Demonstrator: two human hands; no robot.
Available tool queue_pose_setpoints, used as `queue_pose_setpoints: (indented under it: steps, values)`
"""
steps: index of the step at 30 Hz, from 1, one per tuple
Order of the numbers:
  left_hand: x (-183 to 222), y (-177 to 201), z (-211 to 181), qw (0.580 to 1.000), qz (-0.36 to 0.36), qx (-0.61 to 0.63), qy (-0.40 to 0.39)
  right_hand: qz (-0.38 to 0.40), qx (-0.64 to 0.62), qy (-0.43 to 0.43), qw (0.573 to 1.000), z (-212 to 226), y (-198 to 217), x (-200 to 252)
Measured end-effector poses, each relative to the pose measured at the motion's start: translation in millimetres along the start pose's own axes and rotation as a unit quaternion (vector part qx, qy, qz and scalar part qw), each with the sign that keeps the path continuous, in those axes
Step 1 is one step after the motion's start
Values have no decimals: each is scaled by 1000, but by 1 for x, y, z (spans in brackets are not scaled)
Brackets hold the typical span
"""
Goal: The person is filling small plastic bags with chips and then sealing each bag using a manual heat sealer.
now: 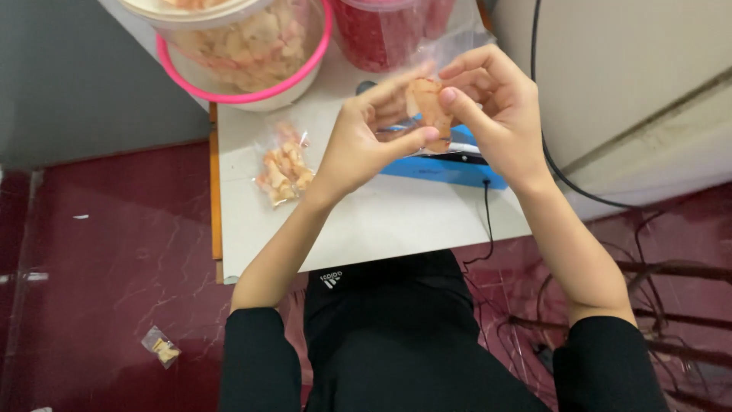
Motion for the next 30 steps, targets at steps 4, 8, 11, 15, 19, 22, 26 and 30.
queue_pose_setpoints:
  steps: [4,8,11,15,19,22,26,30]
  values:
    - [4,-12,4,999,27,24,-24,-9,26,15,1000,5,5,15]
    - [5,-16,7,995,61,78,-21,-22,4,-17,1000,6,9,21]
    - [9,-17,8,995,55,83,-4,-27,2,-21,999,7,7,25]
    - [13,-12,14,994,55,98,6,-19,-14,56,998,3,3,28]
    - [14,-7,16,993,52,109,0,-47,-4,55,997,-12,2,29]
    - [17,-2,17,999,11,48,12,-49,46,85,994,-14,-6,29]
    - [23,4,28,996,-62,68,14,-25,45,54,997,-17,-21,28]
    - [27,13,46,993,-82,85,26,4,0,43,999,-53,-25,25]
Point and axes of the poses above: each hand's wrist, its own x-axis away from the middle knuckle, its own y-axis out of the back of the hand, z = x × y, the point moved 1 cm from there along -x, towards the middle knuckle, and after that the axes turned 1 degree about x, right-handed, at the moved point
